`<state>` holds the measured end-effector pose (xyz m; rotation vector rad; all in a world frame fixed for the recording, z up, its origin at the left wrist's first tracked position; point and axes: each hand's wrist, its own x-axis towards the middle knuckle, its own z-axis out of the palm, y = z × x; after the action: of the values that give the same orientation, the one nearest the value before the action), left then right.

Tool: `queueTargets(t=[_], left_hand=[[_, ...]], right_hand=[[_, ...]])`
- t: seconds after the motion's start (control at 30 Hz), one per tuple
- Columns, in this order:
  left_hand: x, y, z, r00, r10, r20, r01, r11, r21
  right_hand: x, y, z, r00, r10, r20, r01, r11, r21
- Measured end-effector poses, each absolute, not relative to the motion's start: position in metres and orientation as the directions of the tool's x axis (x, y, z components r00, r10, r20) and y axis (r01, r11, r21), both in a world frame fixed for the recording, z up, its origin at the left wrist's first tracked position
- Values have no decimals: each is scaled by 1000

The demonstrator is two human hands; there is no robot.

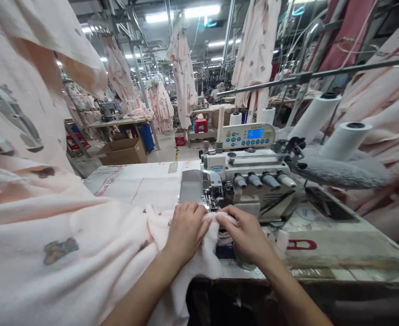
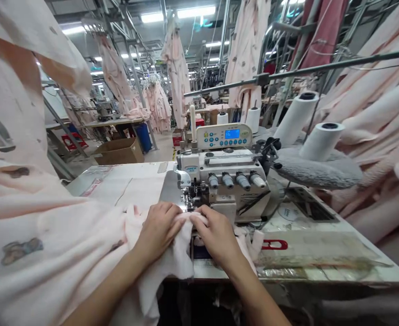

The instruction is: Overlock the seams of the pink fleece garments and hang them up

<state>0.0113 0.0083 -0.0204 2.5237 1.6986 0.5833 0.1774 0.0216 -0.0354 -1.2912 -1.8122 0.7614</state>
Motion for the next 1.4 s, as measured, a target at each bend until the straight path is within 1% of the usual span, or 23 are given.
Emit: queueTargets(t=[0.1,0.17,0.23,0.3,0.4,0.53,0.73,0.93,1.13,1.4], left_hand=[[6,24,-12,346,914,213,846,-402,350],[7,33,-6,303,934,188,839,-355,413],[11,38,-3,265,947,180,841,-319,438],[16,42,-3,249,952,180,842,-305,444],[20,46,-5,246,952,184,839,-304,452],[19,48,-8,241,950,197,831,-307,464],[17,50,-9,238,953,186,827,-300,475],[13,51,-7,242,954,178,808,-300,507],[12,55,-4,262,952,157,773,-304,556],[12,54,-7,264,947,181,782,-320,535]], right_hand=[[182,28,-25,-229,954,193,521,287,-804],[182,32,-21,-191,965,180,612,261,-747],[181,36,-19,-133,973,189,701,227,-676],[180,38,-20,-86,975,203,740,199,-642],[178,40,-25,-38,973,229,728,184,-660],[176,39,-30,-10,960,279,701,206,-683],[175,38,-34,-29,946,322,716,244,-654],[178,37,-31,-124,946,299,719,293,-630],[177,37,-32,-118,951,287,754,273,-597],[174,36,-36,-94,935,342,774,285,-565]])
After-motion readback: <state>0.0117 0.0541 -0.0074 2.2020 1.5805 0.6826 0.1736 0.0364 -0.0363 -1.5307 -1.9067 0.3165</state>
